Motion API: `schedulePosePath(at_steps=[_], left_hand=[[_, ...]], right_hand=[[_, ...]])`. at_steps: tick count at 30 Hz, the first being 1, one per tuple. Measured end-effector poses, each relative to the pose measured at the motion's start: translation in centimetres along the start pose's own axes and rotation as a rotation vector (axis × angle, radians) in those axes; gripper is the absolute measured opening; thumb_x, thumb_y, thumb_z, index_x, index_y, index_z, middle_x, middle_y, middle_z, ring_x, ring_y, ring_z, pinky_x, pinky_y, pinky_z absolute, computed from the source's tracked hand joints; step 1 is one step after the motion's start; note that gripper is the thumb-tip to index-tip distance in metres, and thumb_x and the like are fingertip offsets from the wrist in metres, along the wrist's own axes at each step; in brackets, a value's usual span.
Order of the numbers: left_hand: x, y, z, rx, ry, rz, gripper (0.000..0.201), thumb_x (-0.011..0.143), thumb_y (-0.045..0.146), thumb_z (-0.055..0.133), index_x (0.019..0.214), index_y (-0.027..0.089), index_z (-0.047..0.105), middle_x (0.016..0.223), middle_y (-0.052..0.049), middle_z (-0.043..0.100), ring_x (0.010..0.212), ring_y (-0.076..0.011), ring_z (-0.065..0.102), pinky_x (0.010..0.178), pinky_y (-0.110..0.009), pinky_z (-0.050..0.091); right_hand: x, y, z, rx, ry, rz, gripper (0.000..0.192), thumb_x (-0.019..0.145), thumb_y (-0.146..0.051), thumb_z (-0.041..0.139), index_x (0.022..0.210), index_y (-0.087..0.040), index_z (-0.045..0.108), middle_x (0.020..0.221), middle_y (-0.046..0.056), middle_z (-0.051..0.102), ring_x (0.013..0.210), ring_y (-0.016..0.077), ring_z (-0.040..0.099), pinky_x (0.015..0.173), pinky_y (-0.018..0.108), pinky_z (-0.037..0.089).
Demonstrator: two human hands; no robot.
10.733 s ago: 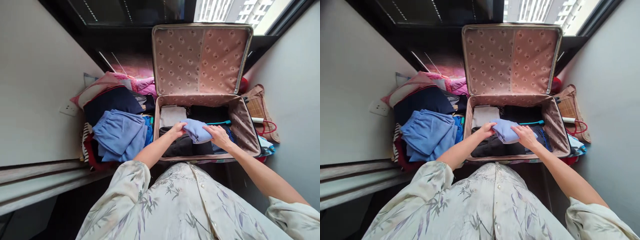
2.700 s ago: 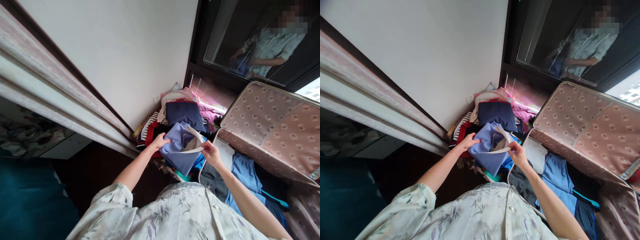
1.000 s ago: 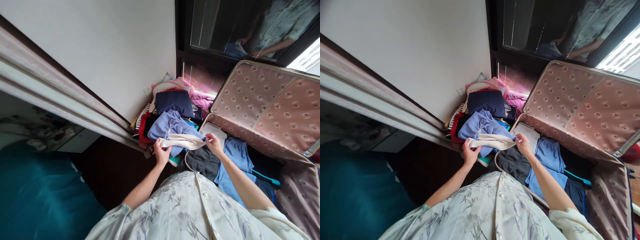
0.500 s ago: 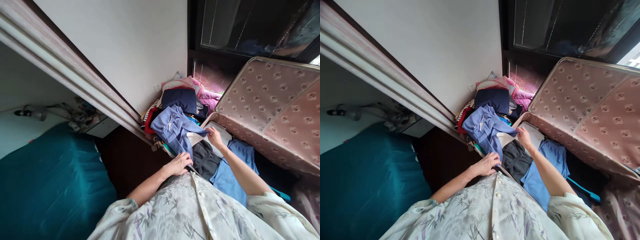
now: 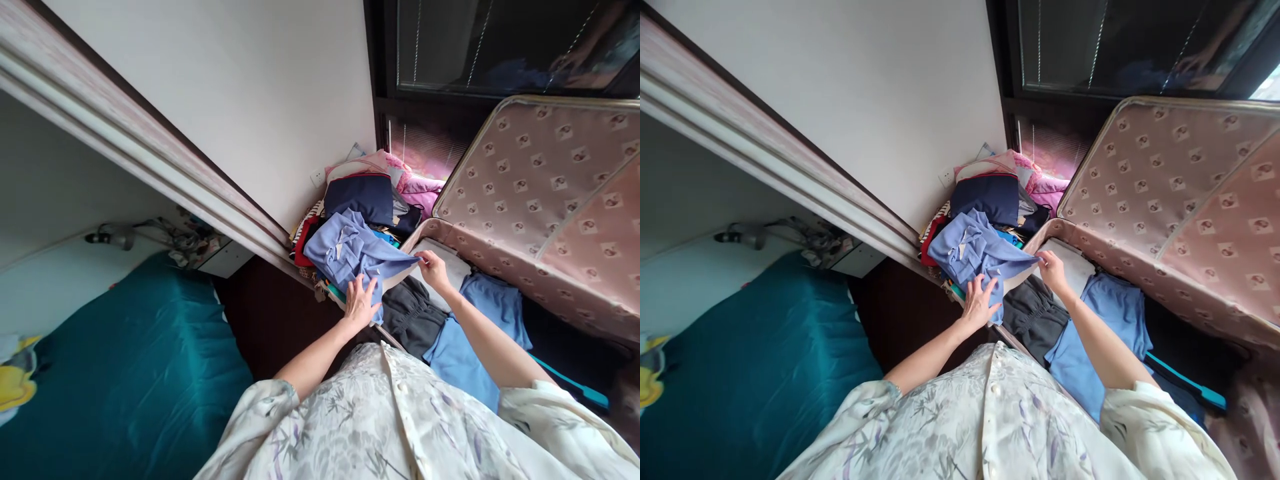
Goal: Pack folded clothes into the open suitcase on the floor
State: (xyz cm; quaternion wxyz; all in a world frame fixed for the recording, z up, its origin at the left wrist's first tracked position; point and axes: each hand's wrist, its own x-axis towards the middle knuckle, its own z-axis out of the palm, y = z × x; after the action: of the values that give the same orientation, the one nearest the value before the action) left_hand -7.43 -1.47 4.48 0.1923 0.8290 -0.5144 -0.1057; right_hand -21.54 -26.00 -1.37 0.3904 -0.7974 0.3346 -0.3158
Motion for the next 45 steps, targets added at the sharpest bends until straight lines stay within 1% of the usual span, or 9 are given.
schedulePosePath(at_steps=[4,7,10,15,23,30,37,41,45], left_hand=[[2.4,0.9,0.4,0.048,0.043,-0.006,0.068,0.084,0.028,0.078,0.146,0.019,0.051,0.142,-0.019,0.046,0.125,-0.0367,0.051,0.107,-0.053,0.044],[3.8,0.7,1.0,0.036,-0.072,0.028,0.022,0.094,0.022,0.060,0.114,0.017,0.068,0.112,-0.014,0.061,0.113,-0.0318,0.056,0.102,-0.048,0.048],[4.0,0.3,2.0,-0.088,-0.197,0.136,0.022,0.098,0.015,0.047,0.093,0.018,0.068,0.099,-0.011,0.063,0.101,-0.0258,0.059,0.098,-0.041,0.051],[3.1,0.8,3.1,-0.411,-0.247,0.248,0.027,0.090,0.014,0.058,0.115,0.020,0.066,0.110,-0.007,0.062,0.094,-0.0183,0.064,0.093,-0.034,0.055],[6.7,2.4,2.8,-1.348,-0.138,-0.681,0.042,0.091,0.055,0.068,0.100,0.014,0.068,0.097,-0.012,0.072,0.096,-0.0210,0.071,0.096,-0.040,0.055],[8.0,3.8,4.4,-1.629,-0.111,-0.915,0.015,0.090,0.022,0.072,0.083,0.016,0.060,0.071,-0.001,0.067,0.072,-0.0142,0.069,0.091,-0.036,0.057],[7.5,3.7,3.3,-1.663,-0.190,-0.796,0.011,0.092,0.018,0.070,0.090,0.015,0.059,0.076,-0.004,0.071,0.069,-0.0133,0.070,0.086,-0.034,0.057],[5.9,2.2,0.6,-1.398,-0.260,-0.579,0.018,0.095,0.032,0.068,0.095,0.016,0.060,0.084,-0.007,0.072,0.076,-0.0165,0.072,0.083,-0.035,0.057],[-0.4,-0.5,-1.1,-0.820,0.025,-0.250,0.025,0.084,0.030,0.078,0.101,0.019,0.064,0.104,-0.008,0.068,0.099,-0.0214,0.068,0.087,-0.035,0.056]], right_hand=[[0.5,-0.3,-0.6,0.111,0.009,0.029,0.023,0.079,-0.030,0.052,0.088,-0.022,0.072,0.088,0.007,0.072,0.075,0.0203,0.061,0.072,0.033,0.049],[0.6,-0.7,-1.1,0.155,0.022,0.014,0.024,0.080,-0.032,0.053,0.089,-0.022,0.072,0.089,0.006,0.072,0.077,0.0204,0.062,0.070,0.033,0.048],[0.6,-0.7,-1.2,0.172,0.044,0.021,0.025,0.076,-0.031,0.053,0.089,-0.022,0.072,0.088,0.006,0.072,0.076,0.0204,0.061,0.070,0.033,0.047],[0.8,0.0,-0.6,0.234,0.076,0.134,0.023,0.070,-0.034,0.053,0.082,-0.021,0.069,0.078,0.006,0.071,0.069,0.0193,0.058,0.068,0.033,0.047],[-1.3,-3.9,-2.3,0.235,-0.057,-0.093,0.019,0.085,-0.032,0.055,0.085,-0.023,0.072,0.088,0.006,0.069,0.079,0.0197,0.062,0.073,0.033,0.050],[-4.8,-3.8,-1.2,0.118,-0.201,-0.199,0.026,0.092,-0.029,0.053,0.107,-0.026,0.073,0.095,0.007,0.066,0.087,0.0225,0.064,0.077,0.037,0.055],[-5.4,0.9,4.0,0.176,-0.110,0.088,0.074,0.067,-0.034,0.071,0.139,-0.024,0.057,0.126,0.014,0.065,0.108,0.0321,0.062,0.086,0.049,0.056],[-5.5,0.8,6.5,0.429,-0.202,0.248,0.035,0.069,-0.041,0.069,0.098,-0.022,0.071,0.094,0.007,0.074,0.090,0.0287,0.066,0.079,0.044,0.057],[-5.4,-0.1,6.5,0.499,-0.164,0.302,0.019,0.074,-0.041,0.065,0.076,-0.023,0.068,0.076,0.004,0.072,0.081,0.0255,0.064,0.078,0.041,0.057]])
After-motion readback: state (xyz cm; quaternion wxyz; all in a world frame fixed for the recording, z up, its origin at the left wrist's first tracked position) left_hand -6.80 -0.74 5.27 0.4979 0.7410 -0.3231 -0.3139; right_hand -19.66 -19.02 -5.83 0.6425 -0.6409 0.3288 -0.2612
